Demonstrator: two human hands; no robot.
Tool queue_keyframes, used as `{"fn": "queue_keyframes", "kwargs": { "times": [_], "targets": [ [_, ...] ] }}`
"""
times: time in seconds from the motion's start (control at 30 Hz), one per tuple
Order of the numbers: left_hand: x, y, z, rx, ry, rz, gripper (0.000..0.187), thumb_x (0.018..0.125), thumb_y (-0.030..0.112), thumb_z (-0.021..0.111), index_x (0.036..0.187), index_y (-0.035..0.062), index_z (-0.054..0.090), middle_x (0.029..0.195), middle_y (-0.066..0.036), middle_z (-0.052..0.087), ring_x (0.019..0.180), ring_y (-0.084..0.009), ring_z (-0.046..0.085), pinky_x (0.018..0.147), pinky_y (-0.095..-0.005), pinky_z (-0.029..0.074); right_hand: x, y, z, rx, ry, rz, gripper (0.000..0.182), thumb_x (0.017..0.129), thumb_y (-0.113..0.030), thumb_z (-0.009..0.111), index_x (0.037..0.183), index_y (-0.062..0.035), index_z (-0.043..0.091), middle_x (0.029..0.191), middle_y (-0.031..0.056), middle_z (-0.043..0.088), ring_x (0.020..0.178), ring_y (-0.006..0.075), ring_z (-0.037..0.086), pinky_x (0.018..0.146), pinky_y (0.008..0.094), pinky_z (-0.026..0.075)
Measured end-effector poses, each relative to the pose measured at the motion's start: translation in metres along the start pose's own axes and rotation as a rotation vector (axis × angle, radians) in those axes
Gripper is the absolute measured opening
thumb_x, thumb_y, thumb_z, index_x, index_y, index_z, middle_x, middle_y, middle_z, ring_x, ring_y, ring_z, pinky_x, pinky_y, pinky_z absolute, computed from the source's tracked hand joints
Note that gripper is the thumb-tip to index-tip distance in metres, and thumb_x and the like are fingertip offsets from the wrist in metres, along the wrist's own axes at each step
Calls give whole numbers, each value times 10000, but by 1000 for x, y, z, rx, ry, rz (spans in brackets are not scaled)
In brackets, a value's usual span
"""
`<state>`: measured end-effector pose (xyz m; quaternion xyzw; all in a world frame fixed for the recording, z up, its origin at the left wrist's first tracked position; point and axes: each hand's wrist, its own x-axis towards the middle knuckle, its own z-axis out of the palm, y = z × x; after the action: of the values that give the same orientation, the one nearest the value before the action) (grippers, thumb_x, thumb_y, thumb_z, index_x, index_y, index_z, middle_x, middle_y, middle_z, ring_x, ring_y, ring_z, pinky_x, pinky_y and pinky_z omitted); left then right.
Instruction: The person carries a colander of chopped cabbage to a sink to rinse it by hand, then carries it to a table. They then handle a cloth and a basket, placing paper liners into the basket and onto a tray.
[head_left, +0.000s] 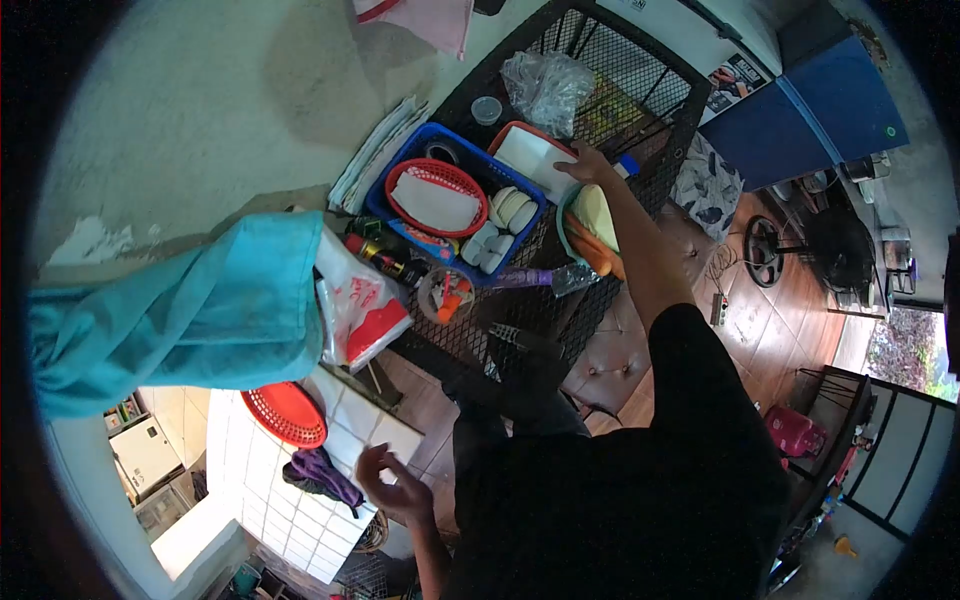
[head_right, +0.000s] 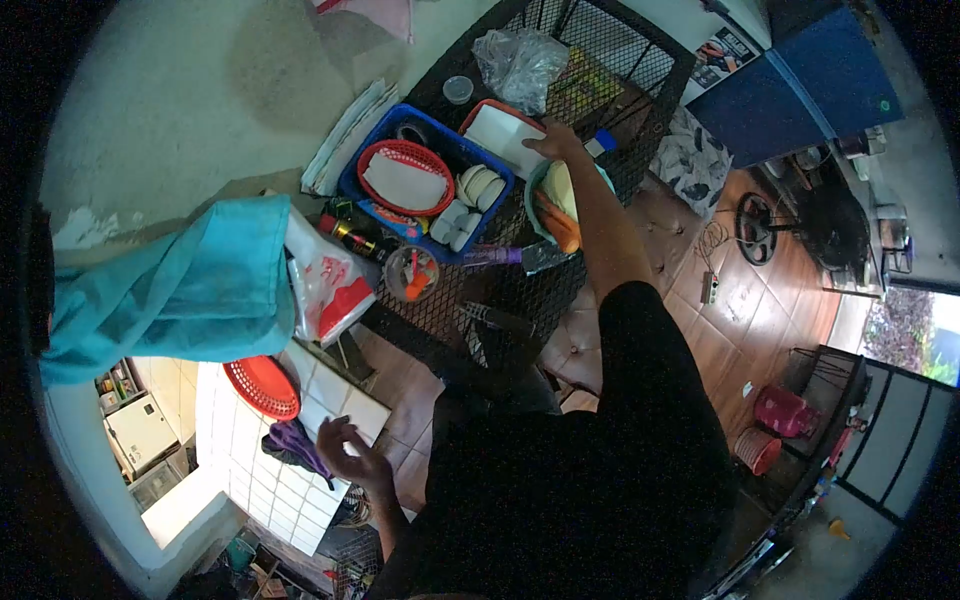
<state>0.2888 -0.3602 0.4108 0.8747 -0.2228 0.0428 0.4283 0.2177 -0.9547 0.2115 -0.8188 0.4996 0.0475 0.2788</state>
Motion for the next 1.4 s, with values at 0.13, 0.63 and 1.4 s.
{"fn": "queue_keyframes", "kwargs": {
  "times": [0.13, 0.63, 1.4],
  "targets": [
    [11, 26, 45, -131, -249, 34, 291, 891, 51, 557, 1161, -37, 492, 888, -114, 623, 705, -145, 583, 630, -264, 475, 25, 4, -1, 29, -198, 26, 1063, 634, -555, 769, 1382, 59, 330, 1403, 277, 377, 1315, 367, 378, 1063, 429, 358],
    [32, 46, 64, -313, -277, -148, 761, 816, 181, 658, 1412, 7, 218, 1079, -174, 571, 740, -150, 580, 615, -245, 450, 40, 1, 16, 232, -135, 24, 1069, 474, -552, 868, 1223, 86, 449, 1174, 233, 557, 1107, 349, 550, 914, 411, 453],
    [38, 36, 162, -733, -578, -208, 882, 864, 605, 524, 1461, 71, 155, 1287, -180, 494, 964, -218, 578, 796, -313, 467, -23, 15, -98, 1056, -531, 38, 613, 803, -389, 718, 1258, -28, 522, 1124, 77, 633, 1013, 180, 610, 878, 354, 488]
  ]
}}
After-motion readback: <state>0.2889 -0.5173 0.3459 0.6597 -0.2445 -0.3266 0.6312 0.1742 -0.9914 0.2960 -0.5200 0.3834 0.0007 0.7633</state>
